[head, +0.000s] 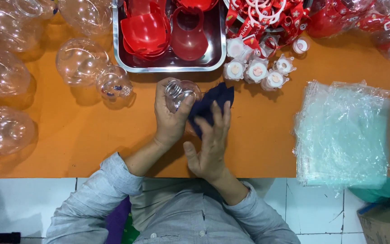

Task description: The person wipes a clear plastic bottle with a cloth and then attaches a red lanyard to the neck of the bottle.

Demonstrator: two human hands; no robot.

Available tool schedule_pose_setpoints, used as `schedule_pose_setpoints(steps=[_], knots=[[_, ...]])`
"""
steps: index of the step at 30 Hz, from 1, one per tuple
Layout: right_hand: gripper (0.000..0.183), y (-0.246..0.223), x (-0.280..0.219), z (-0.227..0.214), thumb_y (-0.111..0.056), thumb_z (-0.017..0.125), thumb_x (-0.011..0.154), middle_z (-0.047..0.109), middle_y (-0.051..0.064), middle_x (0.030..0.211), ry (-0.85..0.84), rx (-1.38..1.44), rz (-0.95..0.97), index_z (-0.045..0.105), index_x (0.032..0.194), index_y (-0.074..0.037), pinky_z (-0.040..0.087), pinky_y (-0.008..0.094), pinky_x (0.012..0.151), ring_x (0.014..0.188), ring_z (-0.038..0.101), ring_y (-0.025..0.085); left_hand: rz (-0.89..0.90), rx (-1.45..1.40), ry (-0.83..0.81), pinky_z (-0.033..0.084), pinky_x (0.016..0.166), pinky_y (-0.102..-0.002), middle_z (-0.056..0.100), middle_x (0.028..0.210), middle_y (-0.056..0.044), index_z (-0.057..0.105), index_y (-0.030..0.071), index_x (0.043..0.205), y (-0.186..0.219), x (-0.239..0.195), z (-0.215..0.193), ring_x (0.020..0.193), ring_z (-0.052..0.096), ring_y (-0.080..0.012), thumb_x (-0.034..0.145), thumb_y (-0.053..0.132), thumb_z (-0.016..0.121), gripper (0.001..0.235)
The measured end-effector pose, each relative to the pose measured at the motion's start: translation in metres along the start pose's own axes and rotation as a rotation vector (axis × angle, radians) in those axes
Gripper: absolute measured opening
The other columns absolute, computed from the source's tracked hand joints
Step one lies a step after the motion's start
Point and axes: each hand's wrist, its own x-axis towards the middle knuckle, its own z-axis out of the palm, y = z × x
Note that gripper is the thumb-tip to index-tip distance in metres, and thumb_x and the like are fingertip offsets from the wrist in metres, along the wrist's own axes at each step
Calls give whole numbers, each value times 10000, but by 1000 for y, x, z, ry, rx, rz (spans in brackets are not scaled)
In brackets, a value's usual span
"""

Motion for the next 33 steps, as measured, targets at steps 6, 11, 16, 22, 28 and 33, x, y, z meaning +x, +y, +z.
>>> schedule_pose_setpoints(steps=[6,11,16,22,28,33], knots=[[434,11,-16,12,-451,467,1034,419,268,1497,20,4,-7,646,1036,-57,89,715,1196,1504,132,579,-12,91,47,546,764,-282,645,905,-62,541,50,1211,-18,1,-22,858,628,-119,902,303,763,456],[488,9,-1,0,-482,426,1053,438,241,1463,20,111,55,631,1132,-47,144,686,1210,1495,180,567,-10,-14,-21,556,784,-292,673,912,-105,505,43,1214,-8,3,-12,872,660,-155,906,316,741,474],[452,20,6,-12,-416,416,1061,471,254,1439,29,300,207,609,1175,-24,337,551,1159,1416,401,478,8,-44,-160,555,790,-307,709,925,-125,505,54,1186,-9,5,-23,887,673,-159,859,389,755,531],[546,34,5,-10,-438,337,1065,584,238,1251,80,890,621,488,1303,30,574,268,721,1020,649,229,-25,-94,-208,564,777,-321,698,896,-124,526,52,1181,-6,4,-20,863,666,-168,824,419,752,559],[571,9,2,-4,-481,216,1089,681,166,1148,146,1360,856,563,1322,-92,627,358,819,1046,700,270,20,-105,-118,569,821,-300,716,924,-121,512,48,1190,-5,6,-18,899,684,-163,858,392,750,534],[544,-7,-14,4,-362,211,1115,408,199,1561,111,968,692,283,1575,-80,386,458,1200,1442,403,311,96,-74,-94,576,848,-327,723,942,-146,479,38,1222,-6,10,-19,933,700,-192,886,334,742,519]])
